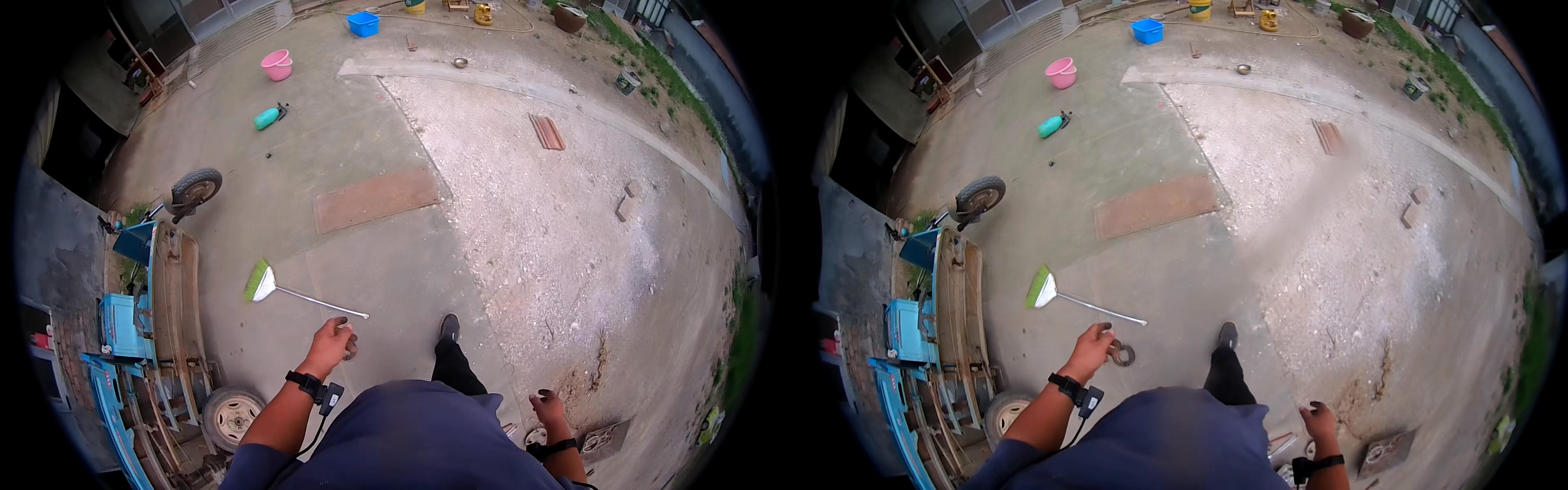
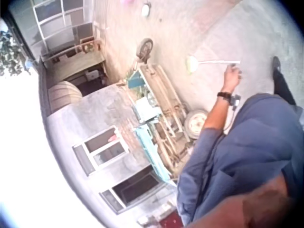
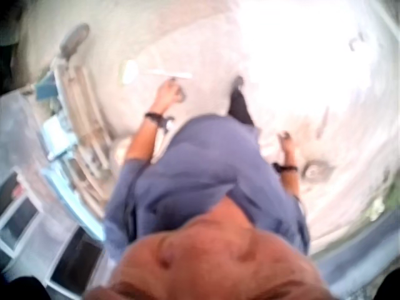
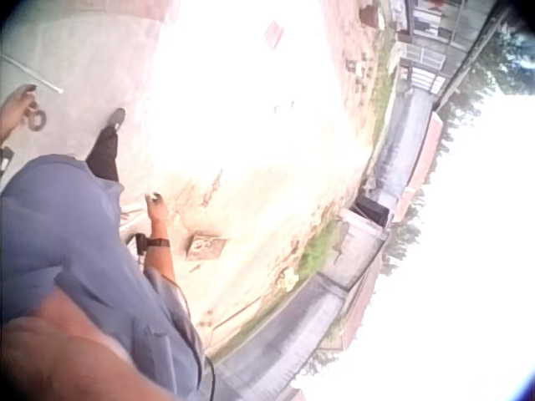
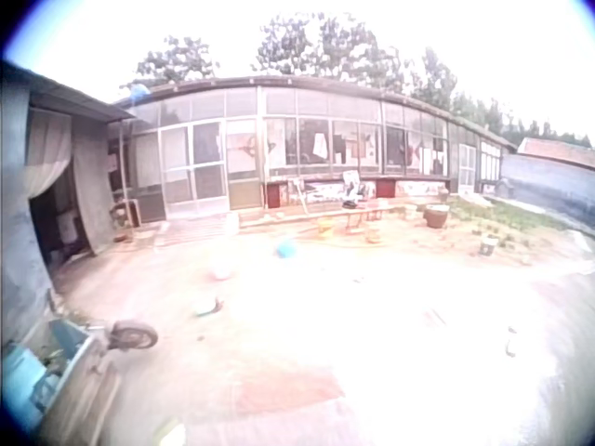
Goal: The person cleans a blue three-wheeled vehicle with a broom, then removes a metal hub cover from the rear axle. They spray lubricant into the hub and manipulate the internal components with a tool.
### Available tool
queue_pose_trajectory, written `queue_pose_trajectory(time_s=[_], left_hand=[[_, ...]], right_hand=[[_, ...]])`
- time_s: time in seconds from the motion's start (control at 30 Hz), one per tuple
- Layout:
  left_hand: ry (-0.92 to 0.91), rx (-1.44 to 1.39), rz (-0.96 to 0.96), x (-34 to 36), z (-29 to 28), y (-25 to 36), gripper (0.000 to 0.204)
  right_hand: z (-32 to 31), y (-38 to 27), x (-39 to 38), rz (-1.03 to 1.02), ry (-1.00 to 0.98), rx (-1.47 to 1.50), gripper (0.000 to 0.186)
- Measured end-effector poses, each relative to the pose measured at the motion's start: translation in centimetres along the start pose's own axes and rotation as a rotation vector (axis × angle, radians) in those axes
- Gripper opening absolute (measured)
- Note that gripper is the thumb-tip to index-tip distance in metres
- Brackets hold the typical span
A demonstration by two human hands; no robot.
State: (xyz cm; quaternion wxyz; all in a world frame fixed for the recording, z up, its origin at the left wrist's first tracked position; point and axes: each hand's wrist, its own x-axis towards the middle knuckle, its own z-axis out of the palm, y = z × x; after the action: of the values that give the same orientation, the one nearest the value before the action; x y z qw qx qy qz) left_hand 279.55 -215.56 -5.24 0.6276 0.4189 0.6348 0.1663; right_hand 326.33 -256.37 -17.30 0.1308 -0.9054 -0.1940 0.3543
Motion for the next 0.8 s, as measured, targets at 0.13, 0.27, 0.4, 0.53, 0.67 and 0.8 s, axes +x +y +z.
queue_pose_trajectory(time_s=[0.13, 0.27, 0.4, 0.53, 0.67, 0.8], left_hand=[[0.153, -0.115, -0.074, 2.8, 1.0, 2.5, 0.044], [0.258, -0.131, -0.091, 5.2, 1.2, 4.3, 0.046], [0.312, -0.205, -0.131, 9.6, 1.6, 7.4, 0.046], [0.315, -0.212, -0.15, 16.0, 1.2, 11.1, 0.046], [0.306, -0.17, -0.093, 23.8, 0.2, 18.3, 0.048], [0.324, -0.217, -0.051, 28.3, -0.4, 24.4, 0.047]], right_hand=[[-6.2, -10.7, 12.3, -0.1, -0.012, -0.137, 0.063], [-11.3, -27.0, 20.4, -0.281, -0.04, -0.293, 0.066], [-12.3, -40.0, 27.1, -0.394, -0.071, -0.27, 0.063], [-11.3, -48.3, 32.1, -0.462, -0.101, -0.3, 0.065], [-10.5, -55.0, 36.3, -0.444, -0.13, -0.325, 0.065], [-11.9, -59.7, 40.1, -0.415, -0.17, -0.4, 0.067]])
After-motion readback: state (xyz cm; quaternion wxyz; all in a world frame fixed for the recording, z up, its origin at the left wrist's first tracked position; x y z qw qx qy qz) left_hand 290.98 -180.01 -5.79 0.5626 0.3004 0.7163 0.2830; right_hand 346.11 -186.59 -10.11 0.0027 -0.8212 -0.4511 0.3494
